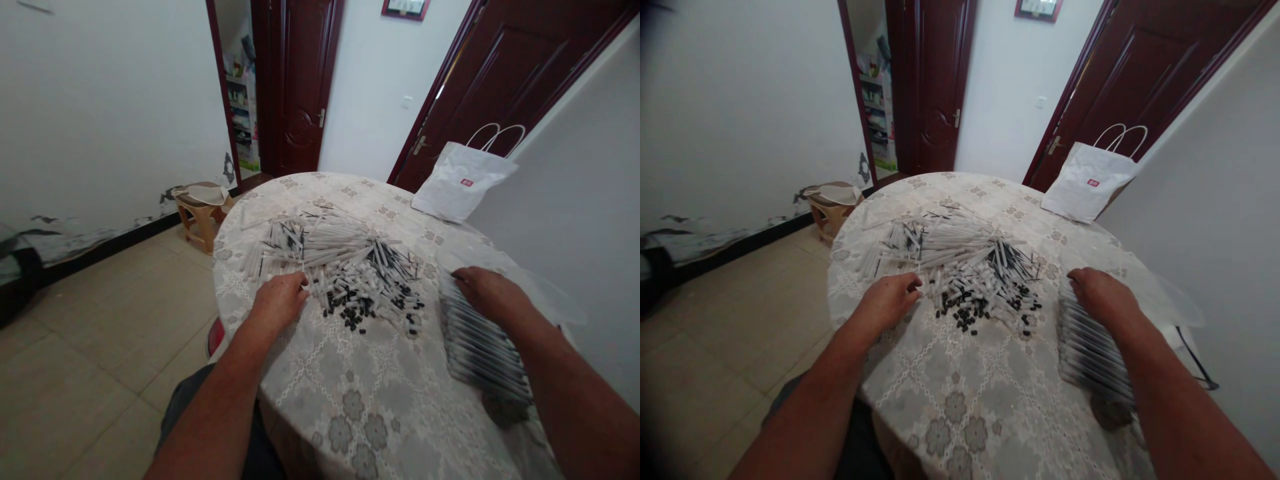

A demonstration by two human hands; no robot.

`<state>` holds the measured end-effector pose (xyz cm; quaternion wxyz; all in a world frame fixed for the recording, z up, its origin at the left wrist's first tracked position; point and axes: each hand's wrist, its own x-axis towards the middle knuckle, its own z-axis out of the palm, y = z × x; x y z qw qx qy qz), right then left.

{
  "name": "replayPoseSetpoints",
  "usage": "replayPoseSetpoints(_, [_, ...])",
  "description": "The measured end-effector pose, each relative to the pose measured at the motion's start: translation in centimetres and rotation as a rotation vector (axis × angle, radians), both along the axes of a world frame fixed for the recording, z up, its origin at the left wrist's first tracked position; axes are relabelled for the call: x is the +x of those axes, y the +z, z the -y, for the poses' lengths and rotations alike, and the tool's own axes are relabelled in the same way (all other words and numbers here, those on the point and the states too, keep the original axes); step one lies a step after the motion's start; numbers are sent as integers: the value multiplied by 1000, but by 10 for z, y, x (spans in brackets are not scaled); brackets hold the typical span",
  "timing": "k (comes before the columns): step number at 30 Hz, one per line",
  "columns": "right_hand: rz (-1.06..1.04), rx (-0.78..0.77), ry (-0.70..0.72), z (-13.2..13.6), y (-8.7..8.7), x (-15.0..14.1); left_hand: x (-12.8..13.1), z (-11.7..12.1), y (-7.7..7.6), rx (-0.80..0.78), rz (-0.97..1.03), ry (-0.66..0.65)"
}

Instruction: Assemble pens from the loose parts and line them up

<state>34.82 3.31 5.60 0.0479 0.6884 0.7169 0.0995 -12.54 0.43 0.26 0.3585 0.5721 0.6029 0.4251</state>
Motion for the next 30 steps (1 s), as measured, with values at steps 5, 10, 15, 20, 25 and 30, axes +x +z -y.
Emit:
replayPoseSetpoints(5, [-110, -43, 312, 39, 24, -118, 15, -2, -2, 6, -588, -130])
replayPoseSetpoints(10, [-191, -164, 469, 55, 13, -203, 21, 0, -2, 57, -883, -194])
replayPoseSetpoints(15, [-163, -206, 470, 46, -2, -235, 17, 4, 2, 66, -882, -225])
replayPoseSetpoints(20, [-126, -183, 417, 37, -3, -242, 11, 7, 10, 31, -842, -222])
replayPoseSetpoints(25, [-129, -109, 406, 27, -4, -245, 5, 5, 12, 39, -755, -233])
replayPoseSetpoints(30, [-188, -46, 438, 18, -10, -266, 1, 2, 8, 33, -761, -209])
